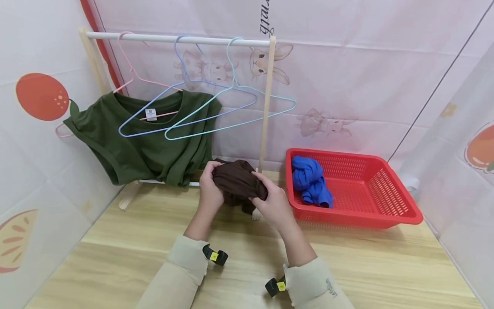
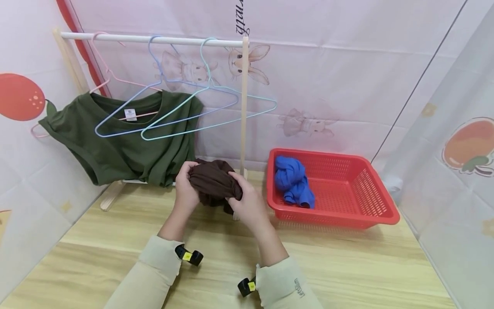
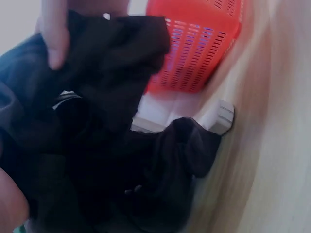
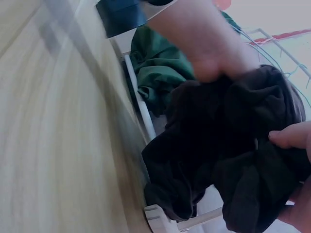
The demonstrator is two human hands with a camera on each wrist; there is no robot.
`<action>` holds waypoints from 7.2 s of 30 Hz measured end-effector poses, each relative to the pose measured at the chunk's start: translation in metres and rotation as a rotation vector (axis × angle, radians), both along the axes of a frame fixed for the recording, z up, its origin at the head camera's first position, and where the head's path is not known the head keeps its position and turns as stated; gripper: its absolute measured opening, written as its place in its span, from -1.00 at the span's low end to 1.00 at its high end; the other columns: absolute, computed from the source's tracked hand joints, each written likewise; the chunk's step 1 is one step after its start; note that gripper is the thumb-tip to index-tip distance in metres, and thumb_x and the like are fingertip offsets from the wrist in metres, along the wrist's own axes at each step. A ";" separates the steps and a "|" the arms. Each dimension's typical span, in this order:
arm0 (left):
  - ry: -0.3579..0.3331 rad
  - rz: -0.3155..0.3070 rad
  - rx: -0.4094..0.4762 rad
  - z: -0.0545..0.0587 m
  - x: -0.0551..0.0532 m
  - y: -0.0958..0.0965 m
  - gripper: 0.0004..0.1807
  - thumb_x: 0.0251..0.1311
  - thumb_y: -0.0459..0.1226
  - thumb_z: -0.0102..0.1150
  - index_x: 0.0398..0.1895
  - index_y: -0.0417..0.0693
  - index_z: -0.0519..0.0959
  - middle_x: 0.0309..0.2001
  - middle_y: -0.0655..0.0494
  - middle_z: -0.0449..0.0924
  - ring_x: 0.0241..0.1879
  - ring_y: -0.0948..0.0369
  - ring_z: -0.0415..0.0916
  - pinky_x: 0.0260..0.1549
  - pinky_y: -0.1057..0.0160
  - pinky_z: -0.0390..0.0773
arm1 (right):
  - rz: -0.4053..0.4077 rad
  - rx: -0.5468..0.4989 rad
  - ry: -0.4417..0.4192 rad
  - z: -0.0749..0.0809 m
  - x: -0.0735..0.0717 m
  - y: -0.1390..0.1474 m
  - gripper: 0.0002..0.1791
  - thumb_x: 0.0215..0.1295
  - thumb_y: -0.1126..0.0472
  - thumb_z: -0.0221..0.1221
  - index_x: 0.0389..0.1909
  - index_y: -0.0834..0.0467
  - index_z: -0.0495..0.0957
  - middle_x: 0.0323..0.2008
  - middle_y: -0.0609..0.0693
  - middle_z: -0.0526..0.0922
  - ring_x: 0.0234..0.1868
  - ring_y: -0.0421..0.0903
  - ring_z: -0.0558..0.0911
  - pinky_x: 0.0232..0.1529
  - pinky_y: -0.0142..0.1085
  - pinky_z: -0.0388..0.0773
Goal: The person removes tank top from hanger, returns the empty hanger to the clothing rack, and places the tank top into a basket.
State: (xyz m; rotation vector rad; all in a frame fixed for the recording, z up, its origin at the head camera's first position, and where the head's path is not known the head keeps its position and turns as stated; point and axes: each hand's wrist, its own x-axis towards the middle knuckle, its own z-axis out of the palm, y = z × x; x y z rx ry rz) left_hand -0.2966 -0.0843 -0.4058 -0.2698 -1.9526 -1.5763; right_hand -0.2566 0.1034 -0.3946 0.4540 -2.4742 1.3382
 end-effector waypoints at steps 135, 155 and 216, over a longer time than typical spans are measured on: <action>-0.051 -0.585 0.314 0.043 0.020 0.082 -0.07 -0.02 -0.48 0.40 0.40 0.17 0.14 0.31 0.10 0.37 0.30 0.16 0.33 0.33 0.05 0.31 | 0.271 -0.336 -0.017 0.039 0.002 0.043 0.12 -0.02 -0.59 0.09 0.51 -0.48 -0.30 0.56 -0.24 -0.17 0.56 -0.07 -0.07 0.41 0.23 0.06; 0.125 -0.477 -0.254 0.041 0.015 0.140 0.07 0.19 -0.32 0.20 0.58 0.26 -0.29 0.58 0.05 -0.48 0.57 0.12 -0.32 0.42 -0.09 0.11 | 0.014 -0.622 0.129 0.058 -0.011 0.072 -0.06 0.15 0.46 0.28 0.50 -0.12 0.14 0.40 -0.08 0.35 0.39 -0.16 0.32 0.43 -0.18 0.19; -0.401 -0.220 -1.374 0.001 -0.021 0.222 -0.25 0.29 0.39 -0.28 0.51 0.45 0.11 0.59 0.11 -0.12 0.57 -0.04 -0.29 0.40 -0.34 -0.32 | -0.305 0.206 -0.444 -0.012 -0.084 0.210 -0.03 0.35 -0.08 0.09 0.58 -0.06 -0.30 0.51 0.37 -0.53 0.49 0.46 -0.29 0.32 0.43 -0.03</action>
